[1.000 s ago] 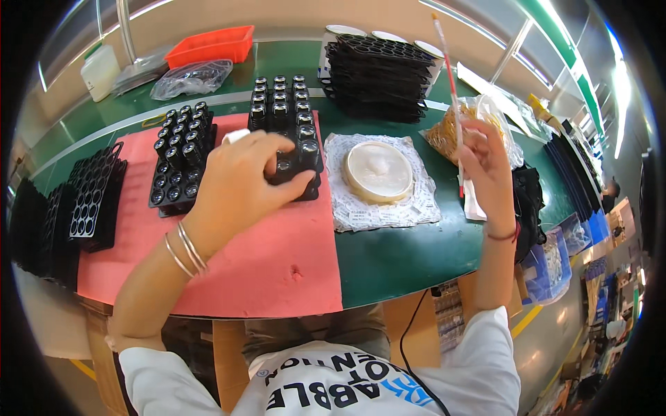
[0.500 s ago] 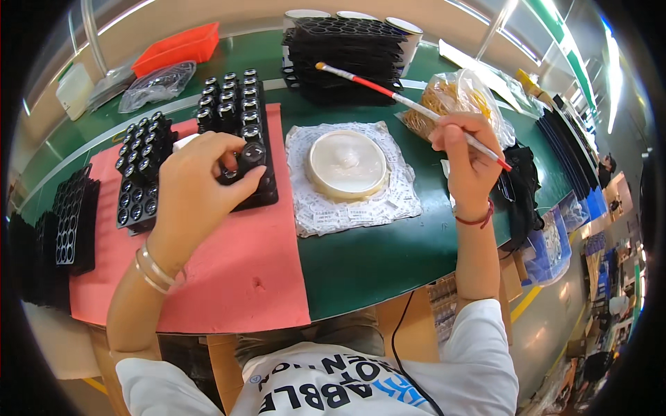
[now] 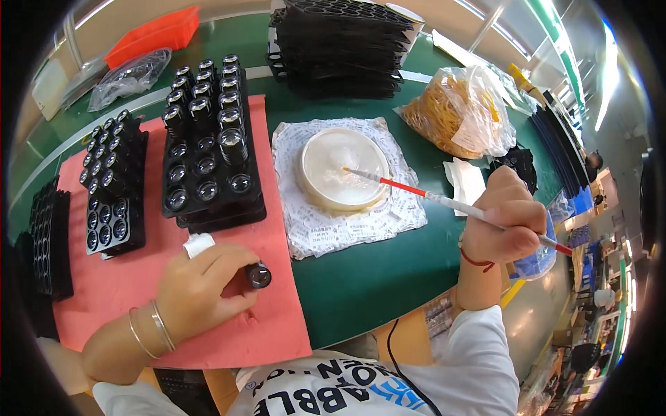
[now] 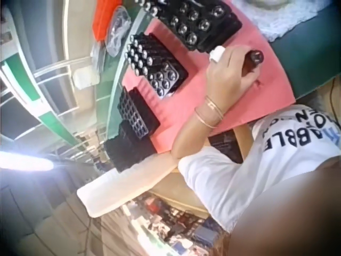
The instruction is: Apply a coating substance to small cylindrical lighting components using a brush and organize them into a tray.
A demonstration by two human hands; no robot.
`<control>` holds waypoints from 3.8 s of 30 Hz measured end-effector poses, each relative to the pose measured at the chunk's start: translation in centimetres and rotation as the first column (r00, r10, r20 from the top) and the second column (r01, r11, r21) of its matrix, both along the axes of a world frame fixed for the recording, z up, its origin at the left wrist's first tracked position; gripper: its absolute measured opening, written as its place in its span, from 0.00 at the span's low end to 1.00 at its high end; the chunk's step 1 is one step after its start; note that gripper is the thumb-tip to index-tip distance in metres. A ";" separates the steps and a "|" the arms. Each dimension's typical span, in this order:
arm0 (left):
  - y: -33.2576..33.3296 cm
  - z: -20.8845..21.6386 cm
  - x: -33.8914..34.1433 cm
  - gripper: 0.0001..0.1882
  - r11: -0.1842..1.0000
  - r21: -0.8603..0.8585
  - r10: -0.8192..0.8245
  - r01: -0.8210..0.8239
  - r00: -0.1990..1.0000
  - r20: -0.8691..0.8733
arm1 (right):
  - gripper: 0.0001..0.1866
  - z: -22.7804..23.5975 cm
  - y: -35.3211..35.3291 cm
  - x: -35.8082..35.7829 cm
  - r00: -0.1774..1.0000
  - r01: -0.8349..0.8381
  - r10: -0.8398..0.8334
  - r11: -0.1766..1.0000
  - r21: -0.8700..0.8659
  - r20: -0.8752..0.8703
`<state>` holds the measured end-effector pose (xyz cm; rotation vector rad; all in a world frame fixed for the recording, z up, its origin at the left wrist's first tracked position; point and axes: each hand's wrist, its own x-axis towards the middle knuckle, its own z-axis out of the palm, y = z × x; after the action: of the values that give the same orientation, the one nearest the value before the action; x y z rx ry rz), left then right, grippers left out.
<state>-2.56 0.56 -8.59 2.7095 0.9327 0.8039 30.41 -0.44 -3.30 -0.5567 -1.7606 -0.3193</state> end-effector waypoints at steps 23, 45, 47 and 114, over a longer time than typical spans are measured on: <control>0.8 0.1 -0.5 0.18 0.831 -0.556 0.145 -0.020 0.972 0.182 | 0.22 -0.1 2.7 0.1 0.811 -0.053 -0.021 0.993 -0.109 -0.584; 0.8 0.4 -1.1 0.16 0.571 -0.810 0.311 0.133 0.878 0.363 | 0.15 -0.9 4.2 0.8 0.382 -0.537 -0.085 0.790 -0.296 -0.920; 0.7 0.2 -1.3 0.16 0.562 -0.810 0.326 0.166 0.856 0.402 | 0.14 -0.9 4.0 0.7 0.432 -0.623 -0.026 0.714 -0.319 -0.902; 0.8 -0.1 -1.6 0.17 0.331 -0.814 0.350 0.477 0.739 0.575 | 0.14 -1.9 2.7 -1.1 0.730 -0.622 0.172 0.568 -0.539 -0.661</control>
<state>-4.20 1.33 -8.74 1.1874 0.7001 0.7526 29.28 2.31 -5.21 -0.6770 -1.3205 0.8985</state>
